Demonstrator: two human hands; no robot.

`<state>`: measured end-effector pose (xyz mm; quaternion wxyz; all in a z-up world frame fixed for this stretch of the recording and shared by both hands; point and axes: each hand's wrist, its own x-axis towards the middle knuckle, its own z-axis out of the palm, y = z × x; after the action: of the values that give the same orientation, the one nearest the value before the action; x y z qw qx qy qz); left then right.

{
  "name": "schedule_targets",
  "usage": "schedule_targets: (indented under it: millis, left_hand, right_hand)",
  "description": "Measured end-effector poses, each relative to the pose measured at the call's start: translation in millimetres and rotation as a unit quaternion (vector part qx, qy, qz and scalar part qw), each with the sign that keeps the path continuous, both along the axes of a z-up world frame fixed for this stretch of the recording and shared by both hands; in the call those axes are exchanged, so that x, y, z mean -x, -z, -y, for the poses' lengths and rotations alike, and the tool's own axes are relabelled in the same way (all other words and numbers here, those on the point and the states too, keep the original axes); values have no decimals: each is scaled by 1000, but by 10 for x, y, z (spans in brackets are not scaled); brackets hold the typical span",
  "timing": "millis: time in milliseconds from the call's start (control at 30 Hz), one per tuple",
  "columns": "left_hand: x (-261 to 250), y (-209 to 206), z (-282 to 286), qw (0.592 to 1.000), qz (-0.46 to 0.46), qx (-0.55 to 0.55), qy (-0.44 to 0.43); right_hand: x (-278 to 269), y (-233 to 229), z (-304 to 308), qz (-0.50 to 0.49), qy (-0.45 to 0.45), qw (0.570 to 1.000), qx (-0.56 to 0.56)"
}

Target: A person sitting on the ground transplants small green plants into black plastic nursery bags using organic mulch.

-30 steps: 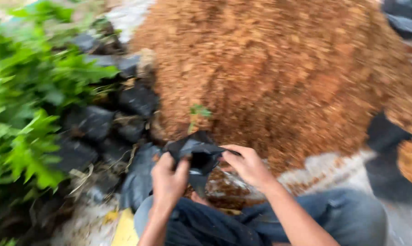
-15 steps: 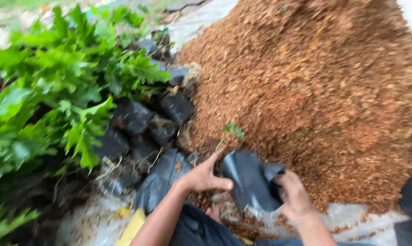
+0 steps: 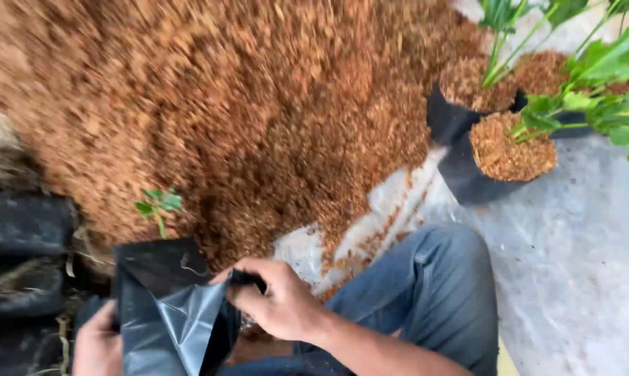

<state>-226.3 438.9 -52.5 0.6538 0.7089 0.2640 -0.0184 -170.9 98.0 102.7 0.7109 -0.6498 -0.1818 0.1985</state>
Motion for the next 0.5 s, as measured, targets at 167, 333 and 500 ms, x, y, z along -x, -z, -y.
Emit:
schedule_targets:
  millis: [167,333,500]
  left_hand:
    - [91,394,-407,930,27,-358,-82]
    - [69,-737,119,929,-115,-323,-136]
    - [586,-690,-219,855,-193,-451,-172]
  right_hand:
    - [-95,-14,-35,-56,15,997,-56]
    - [-429,176,125,-10,46,999,-15]
    - [-774,196,652,-120,137,983,19]
